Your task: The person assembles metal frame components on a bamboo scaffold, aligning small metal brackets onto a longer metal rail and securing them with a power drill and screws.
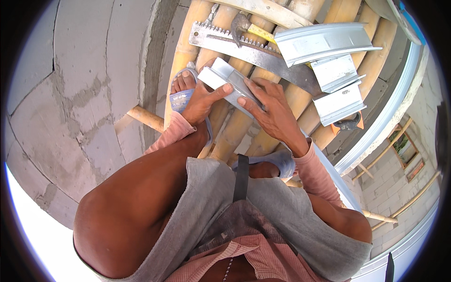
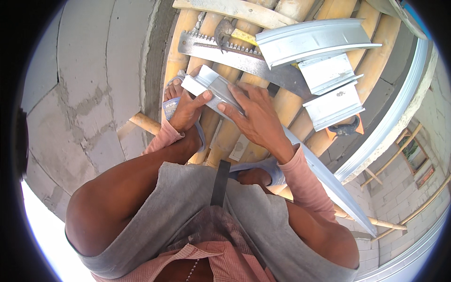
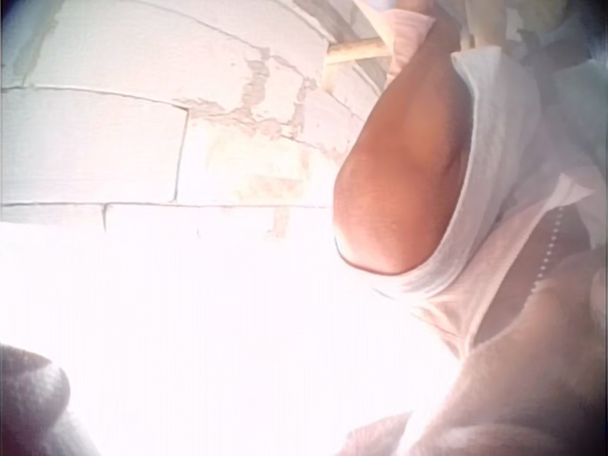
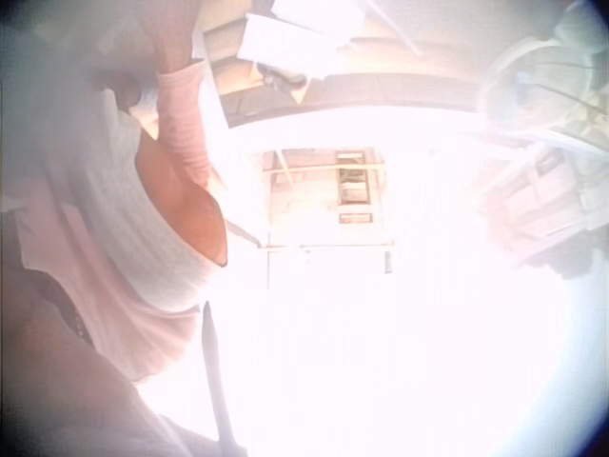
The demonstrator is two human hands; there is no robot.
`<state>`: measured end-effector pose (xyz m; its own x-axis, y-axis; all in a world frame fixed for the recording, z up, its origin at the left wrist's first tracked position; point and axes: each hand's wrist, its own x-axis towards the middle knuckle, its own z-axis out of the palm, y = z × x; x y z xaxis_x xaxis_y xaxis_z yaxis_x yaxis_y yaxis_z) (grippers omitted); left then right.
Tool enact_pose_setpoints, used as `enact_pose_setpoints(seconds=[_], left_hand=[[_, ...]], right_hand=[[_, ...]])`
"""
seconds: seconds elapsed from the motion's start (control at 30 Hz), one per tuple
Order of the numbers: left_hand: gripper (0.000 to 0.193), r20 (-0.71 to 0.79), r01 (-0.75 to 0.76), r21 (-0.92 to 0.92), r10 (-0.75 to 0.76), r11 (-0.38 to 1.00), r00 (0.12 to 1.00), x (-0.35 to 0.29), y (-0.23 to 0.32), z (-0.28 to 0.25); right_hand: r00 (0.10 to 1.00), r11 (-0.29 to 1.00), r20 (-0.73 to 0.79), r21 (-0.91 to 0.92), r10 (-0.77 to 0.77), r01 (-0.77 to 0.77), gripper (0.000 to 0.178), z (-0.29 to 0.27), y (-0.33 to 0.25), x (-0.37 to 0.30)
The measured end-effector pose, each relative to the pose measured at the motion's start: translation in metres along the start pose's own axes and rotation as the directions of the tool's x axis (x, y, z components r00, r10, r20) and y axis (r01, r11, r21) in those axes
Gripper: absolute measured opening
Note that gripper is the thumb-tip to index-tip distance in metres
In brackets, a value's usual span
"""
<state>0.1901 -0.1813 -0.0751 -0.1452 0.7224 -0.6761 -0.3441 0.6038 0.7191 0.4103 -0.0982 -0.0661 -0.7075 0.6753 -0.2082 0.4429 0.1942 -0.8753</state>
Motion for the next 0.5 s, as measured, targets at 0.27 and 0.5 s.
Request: enact_pose_setpoints(seconds=[0.27, 0.5], left_hand=[[0.101, 0.012, 0.043, -0.267, -0.041, 0.963, 0.999, -0.004, 0.005, 0.001], [0.086, 0.084, 0.110, -0.073, -0.104, 0.991, 0.991, 0.001, 0.004, -0.015]], right_hand=[[0.999, 0.994, 0.020, 0.094, 0.051, -0.053, 0.059, 0.007, -0.004, 0.007], [0.991, 0.985, 0.029, 0.115, 0.127, -0.130, 0.057, 0.006, -0.010, 0.012]])
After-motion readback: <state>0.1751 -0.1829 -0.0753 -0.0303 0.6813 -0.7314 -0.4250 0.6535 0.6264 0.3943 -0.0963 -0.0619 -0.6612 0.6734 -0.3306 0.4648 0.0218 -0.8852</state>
